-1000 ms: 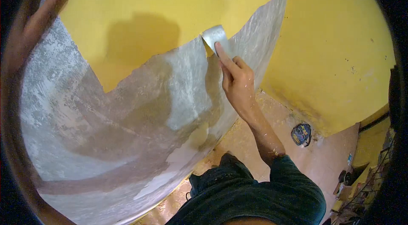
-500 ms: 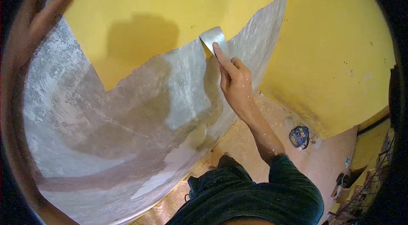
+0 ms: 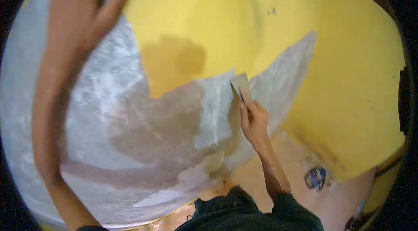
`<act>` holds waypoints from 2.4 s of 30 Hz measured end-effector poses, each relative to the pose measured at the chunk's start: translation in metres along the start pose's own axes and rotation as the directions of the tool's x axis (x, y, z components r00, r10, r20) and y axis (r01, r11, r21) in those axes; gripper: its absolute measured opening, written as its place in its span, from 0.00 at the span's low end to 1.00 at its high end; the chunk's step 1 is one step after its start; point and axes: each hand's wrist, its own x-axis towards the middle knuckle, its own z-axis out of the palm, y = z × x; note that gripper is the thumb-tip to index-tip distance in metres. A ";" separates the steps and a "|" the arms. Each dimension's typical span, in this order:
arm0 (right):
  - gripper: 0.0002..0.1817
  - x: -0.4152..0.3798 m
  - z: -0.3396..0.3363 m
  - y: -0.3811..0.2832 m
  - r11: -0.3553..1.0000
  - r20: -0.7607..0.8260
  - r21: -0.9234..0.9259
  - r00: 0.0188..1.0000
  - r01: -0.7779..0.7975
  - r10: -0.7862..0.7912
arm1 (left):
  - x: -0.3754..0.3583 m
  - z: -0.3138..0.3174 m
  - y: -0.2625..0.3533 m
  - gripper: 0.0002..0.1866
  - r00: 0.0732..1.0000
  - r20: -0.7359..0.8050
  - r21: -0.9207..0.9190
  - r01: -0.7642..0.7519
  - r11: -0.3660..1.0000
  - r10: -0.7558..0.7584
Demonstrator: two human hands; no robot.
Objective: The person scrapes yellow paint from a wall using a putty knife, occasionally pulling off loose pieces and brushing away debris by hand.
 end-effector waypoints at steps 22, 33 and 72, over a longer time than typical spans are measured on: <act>0.32 -0.039 0.016 -0.110 0.843 0.128 0.537 0.991 -0.032 -0.044 | -0.159 0.017 0.057 0.19 0.609 -0.402 -0.286 -0.793 0.539 0.684; 0.25 -0.010 -0.004 -0.056 0.989 0.000 0.145 1.000 -0.012 0.013 | -0.094 0.024 0.045 0.35 0.799 -0.063 -0.406 -0.567 0.716 0.598; 0.34 0.008 0.003 -0.007 0.978 -0.086 -0.210 0.996 -0.009 -0.009 | -0.005 0.043 0.019 0.37 0.909 -0.089 -0.070 -0.413 0.908 0.406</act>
